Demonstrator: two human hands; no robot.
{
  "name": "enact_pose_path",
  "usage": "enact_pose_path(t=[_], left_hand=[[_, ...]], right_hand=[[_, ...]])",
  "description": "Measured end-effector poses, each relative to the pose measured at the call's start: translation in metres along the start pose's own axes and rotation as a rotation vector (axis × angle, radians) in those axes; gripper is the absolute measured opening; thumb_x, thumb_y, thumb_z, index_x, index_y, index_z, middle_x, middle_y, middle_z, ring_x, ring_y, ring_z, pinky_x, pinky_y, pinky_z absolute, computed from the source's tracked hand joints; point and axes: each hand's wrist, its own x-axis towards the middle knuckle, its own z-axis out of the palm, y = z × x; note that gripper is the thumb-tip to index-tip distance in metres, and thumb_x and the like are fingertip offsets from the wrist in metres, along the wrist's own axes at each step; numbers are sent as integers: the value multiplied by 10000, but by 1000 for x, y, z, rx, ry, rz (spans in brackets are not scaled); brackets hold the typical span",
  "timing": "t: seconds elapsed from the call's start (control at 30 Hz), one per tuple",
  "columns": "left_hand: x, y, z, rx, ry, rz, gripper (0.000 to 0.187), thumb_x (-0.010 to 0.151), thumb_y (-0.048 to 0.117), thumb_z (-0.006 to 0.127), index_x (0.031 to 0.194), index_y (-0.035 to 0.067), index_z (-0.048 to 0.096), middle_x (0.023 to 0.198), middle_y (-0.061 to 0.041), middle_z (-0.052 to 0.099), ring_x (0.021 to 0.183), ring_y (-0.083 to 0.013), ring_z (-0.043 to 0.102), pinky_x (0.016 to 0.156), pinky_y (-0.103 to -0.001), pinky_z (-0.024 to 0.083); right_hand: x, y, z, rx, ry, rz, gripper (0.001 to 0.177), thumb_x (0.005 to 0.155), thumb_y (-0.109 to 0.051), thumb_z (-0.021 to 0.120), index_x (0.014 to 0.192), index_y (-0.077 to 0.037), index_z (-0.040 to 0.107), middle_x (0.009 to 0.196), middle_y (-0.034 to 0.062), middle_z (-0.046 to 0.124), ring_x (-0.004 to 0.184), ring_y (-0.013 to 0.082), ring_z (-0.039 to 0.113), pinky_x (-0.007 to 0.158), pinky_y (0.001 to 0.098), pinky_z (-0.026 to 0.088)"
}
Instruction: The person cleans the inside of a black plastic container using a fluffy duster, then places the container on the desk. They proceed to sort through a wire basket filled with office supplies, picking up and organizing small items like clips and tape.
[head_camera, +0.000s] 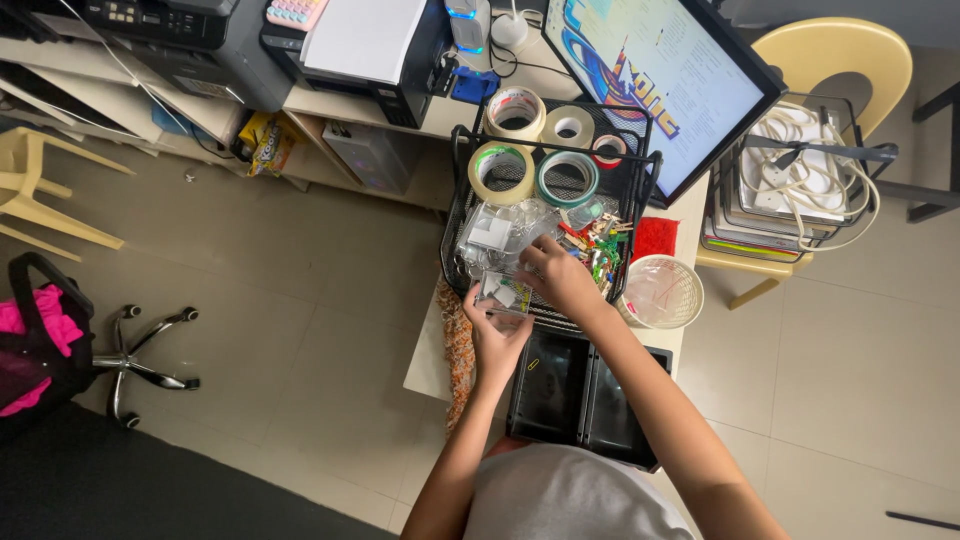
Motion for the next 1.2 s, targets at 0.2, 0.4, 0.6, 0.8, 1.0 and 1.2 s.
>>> enact_pose_path(t=[0.2,0.4,0.6,0.8,1.0,1.2], left_hand=[[-7,1,-7,-91,-12,-2,916,837,-61,765,1521,77,171,1288,-160,472,1022,-216,672,811,-320,633],[-13,-2,-14,-72,-20,45,932,824,-64,787,1517,75,178,1291,-162,476,996,-205,661,788,-302,604],[-15,10,-3,10,-40,66,932,826,-18,811,1521,69,196,1208,-126,525,862,-151,646,680,-250,545],[-13,2,10,146,-34,83,934,810,80,868,1502,56,240,1096,-86,550,741,-112,589,630,-240,516],[-13,3,17,323,30,110,920,794,181,900,1492,56,313,810,-36,554,657,-115,535,600,-266,484],[-7,18,27,471,82,42,927,761,267,917,1462,79,340,637,-2,568,551,-130,559,554,-302,491]], right_hand=[[1,11,-1,103,-106,56,233,827,-69,745,1036,-46,644,1102,148,611,859,352,718,753,446,578],[12,6,10,39,-60,62,233,820,-119,802,978,-36,652,1072,138,633,873,388,693,737,475,555],[-3,13,-23,-3,7,13,195,840,-63,748,1030,-65,705,1105,103,683,965,353,695,795,448,575],[-31,15,-40,-162,-154,-61,306,754,-130,796,1057,-129,757,1106,74,671,1083,288,633,910,449,526],[-36,17,-38,-279,-106,-60,290,773,-172,785,1057,-140,738,1070,53,658,1071,277,609,899,435,469],[-39,22,-30,-472,3,-34,357,728,-56,718,1081,-112,690,1039,58,637,1071,270,610,919,419,463]])
